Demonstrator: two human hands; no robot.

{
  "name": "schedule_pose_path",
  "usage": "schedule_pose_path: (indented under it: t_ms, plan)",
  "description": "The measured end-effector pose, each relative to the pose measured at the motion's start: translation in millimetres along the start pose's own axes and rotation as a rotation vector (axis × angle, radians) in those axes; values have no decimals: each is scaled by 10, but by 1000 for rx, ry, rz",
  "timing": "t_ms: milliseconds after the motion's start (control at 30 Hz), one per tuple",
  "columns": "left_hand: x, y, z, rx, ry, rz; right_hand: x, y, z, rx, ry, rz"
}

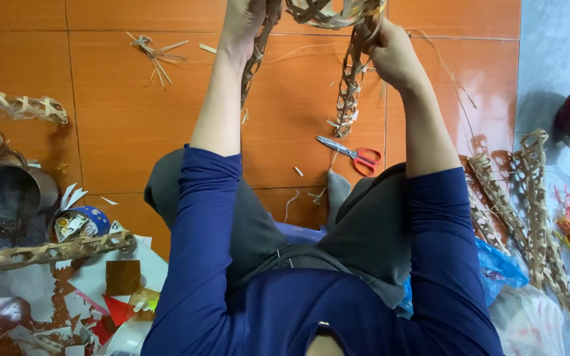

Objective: The person is weaving thin bamboo strips to construct and reinforce a large animal-shaped decorative structure, using scissors to trim the material.

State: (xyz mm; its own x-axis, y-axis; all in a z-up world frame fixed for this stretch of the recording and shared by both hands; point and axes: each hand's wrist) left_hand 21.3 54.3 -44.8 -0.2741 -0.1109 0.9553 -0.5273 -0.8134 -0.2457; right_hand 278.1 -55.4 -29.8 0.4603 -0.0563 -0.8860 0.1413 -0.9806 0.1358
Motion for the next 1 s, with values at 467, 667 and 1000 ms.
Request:
schedule_pose_path:
  t_ms: [467,667,1000]
  plan:
    - [99,25,15,96,-26,-118,-640,-161,233,193,-32,-647]
    - [-186,-29,-86,55,129,-103,-435,-253,292,243,-41,-620]
    - [-331,-86,-226,4,150,-178,-555,-170,153,171,-174,-527]
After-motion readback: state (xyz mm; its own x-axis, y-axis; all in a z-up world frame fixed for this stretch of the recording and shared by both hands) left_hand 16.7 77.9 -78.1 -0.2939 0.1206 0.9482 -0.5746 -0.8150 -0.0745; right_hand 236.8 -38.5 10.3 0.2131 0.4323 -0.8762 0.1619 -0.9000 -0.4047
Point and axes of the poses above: each hand's wrist, its own y-axis away from the middle knuckle, its own z-axis out of the palm, x = y × z, and after that the axes turned 8 degrees about -x, right-handed
